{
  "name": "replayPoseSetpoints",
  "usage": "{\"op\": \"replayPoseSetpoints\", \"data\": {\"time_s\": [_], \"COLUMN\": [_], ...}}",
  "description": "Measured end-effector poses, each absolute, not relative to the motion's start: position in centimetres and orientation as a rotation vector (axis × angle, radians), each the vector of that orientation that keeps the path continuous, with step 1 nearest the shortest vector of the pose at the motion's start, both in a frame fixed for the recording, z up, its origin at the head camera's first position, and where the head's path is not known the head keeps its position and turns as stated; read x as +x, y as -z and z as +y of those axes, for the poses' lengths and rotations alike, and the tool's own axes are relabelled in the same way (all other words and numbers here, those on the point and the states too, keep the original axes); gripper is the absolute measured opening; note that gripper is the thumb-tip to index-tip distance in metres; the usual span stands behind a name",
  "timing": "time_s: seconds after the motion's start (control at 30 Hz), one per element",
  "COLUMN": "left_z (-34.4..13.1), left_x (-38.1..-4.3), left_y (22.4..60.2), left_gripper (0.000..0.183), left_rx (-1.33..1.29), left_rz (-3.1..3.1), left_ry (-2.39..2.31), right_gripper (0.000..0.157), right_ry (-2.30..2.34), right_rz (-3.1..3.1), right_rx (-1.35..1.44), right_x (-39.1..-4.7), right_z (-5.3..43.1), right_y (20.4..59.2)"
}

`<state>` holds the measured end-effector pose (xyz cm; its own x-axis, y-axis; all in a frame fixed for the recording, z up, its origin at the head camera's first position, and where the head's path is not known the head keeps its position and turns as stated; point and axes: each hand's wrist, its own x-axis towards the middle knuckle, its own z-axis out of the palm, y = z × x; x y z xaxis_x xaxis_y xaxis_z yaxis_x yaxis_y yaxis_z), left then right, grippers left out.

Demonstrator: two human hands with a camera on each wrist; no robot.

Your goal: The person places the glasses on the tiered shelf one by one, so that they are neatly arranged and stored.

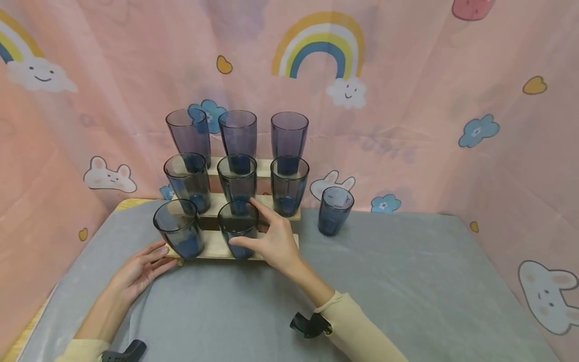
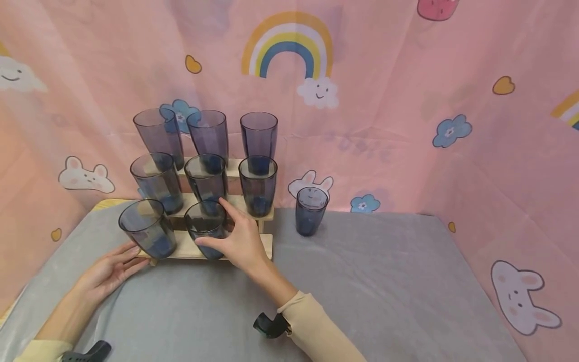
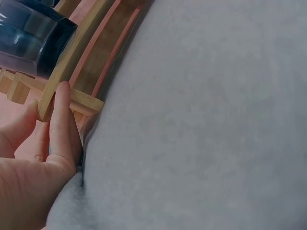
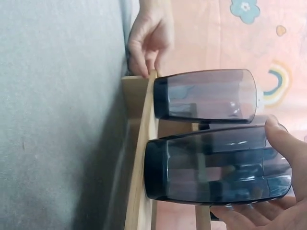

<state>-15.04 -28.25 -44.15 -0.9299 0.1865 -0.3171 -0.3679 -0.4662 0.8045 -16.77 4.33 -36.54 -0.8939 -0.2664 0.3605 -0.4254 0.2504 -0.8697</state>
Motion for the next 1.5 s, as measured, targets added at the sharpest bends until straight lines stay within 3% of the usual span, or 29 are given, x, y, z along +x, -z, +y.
{"op": "replayPoseSetpoints", "data": {"time_s": [0.6,0.73,0.87,1.07,1.17,1.5], "left_z": [-28.3,-28.3,-28.3,-28.2,-28.2,-28.1], "left_x": [-15.0,-14.9,-14.9,-15.0,-15.0,-15.1], "left_y": [44.2,44.3,44.4,44.4,44.3,44.1], "left_gripper": [0.057,0.042,0.027,0.051,0.05,0.054], "left_rx": [-0.265,-0.254,-0.259,-0.266,-0.279,-0.287], "left_rz": [1.416,1.392,1.374,1.419,1.413,1.421], "left_ry": [-2.412,-2.429,-2.44,-2.413,-2.411,-2.404], "right_gripper": [0.084,0.071,0.048,0.027,0.028,0.053], "right_ry": [-1.548,-1.574,-1.605,-1.561,-1.491,-1.35], "right_rz": [-2.612,-2.551,-2.332,-2.045,-2.044,-2.167], "right_rx": [0.654,0.708,0.828,0.838,0.706,0.395], "right_x": [-15.5,-15.0,-14.8,-15.3,-16.0,-19.6], "right_z": [5.2,6.5,8.3,11.6,13.4,18.4], "right_y": [34.0,32.8,32.3,32.2,32.4,35.9]}}
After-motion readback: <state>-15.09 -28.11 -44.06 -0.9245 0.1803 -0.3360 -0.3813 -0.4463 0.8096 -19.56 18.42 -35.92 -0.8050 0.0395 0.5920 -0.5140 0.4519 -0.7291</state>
